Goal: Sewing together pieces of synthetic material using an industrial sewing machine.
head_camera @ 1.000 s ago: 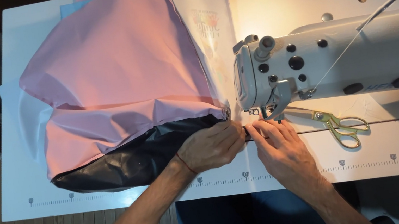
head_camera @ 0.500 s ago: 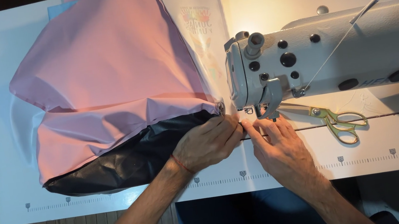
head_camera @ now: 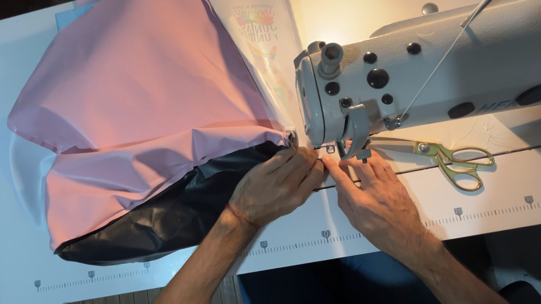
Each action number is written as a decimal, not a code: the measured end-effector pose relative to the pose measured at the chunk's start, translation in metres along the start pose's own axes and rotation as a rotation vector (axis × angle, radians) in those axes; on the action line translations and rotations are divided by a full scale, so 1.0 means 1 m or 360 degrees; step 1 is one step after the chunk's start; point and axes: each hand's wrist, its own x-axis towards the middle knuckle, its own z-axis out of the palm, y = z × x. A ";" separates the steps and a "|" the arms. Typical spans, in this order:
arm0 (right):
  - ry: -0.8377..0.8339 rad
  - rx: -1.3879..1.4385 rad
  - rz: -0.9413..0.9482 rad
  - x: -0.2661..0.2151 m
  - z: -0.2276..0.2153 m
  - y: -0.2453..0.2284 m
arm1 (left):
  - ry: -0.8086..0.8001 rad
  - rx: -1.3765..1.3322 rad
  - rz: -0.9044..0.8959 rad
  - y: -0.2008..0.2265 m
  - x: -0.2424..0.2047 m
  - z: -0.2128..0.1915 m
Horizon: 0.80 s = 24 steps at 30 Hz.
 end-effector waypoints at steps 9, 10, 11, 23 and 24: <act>-0.0044 -0.0072 0.0047 0.002 0.005 0.000 | 0.0036 0.0030 0.0025 -0.004 -0.003 0.009; -0.0041 -0.0073 0.0050 0.002 0.006 0.001 | 0.0037 0.0030 0.0029 -0.005 -0.004 0.010; -0.0041 -0.0085 0.0042 0.003 0.007 0.002 | 0.0032 0.0029 0.0017 -0.005 -0.004 0.011; -0.0071 -0.0116 0.0097 0.010 0.004 -0.002 | -0.0015 0.0065 -0.0017 -0.008 -0.004 0.017; -0.0096 -0.0118 0.0114 0.010 0.004 -0.002 | -0.0011 0.0076 -0.0014 -0.010 -0.004 0.018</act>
